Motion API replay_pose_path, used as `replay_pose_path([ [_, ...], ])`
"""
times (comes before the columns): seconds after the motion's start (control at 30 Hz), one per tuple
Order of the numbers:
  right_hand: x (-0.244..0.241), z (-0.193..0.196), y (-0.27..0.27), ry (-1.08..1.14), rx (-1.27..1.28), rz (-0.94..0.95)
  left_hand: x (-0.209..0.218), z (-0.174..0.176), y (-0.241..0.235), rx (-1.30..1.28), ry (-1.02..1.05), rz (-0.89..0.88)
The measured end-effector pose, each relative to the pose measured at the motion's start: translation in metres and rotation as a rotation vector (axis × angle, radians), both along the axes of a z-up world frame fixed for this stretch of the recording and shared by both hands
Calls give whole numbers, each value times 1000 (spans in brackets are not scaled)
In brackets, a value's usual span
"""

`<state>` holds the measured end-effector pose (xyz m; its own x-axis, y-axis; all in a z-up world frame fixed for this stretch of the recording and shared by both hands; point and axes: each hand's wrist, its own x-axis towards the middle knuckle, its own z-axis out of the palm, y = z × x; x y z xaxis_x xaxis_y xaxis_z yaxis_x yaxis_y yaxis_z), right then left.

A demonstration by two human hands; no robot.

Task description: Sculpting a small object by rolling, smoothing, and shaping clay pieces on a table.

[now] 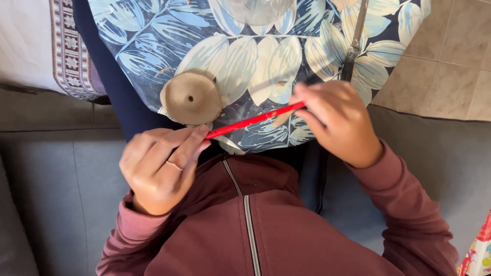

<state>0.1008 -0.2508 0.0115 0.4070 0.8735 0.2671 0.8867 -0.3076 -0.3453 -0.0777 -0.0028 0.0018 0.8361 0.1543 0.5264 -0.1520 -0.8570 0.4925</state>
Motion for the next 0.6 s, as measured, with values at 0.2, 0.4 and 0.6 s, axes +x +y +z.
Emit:
replay_pose_path([
  [0.2, -26, 18, -3, 181, 19, -127, -3, -15, -44, -676, 66, -75],
  [0.4, -72, 10, -13, 513, 283, 3, 21, -11, -77, -1085, 169, -461],
  [0.6, -57, 40, -46, 703, 252, -329, 38, 9, -49, -624, -107, -326],
])
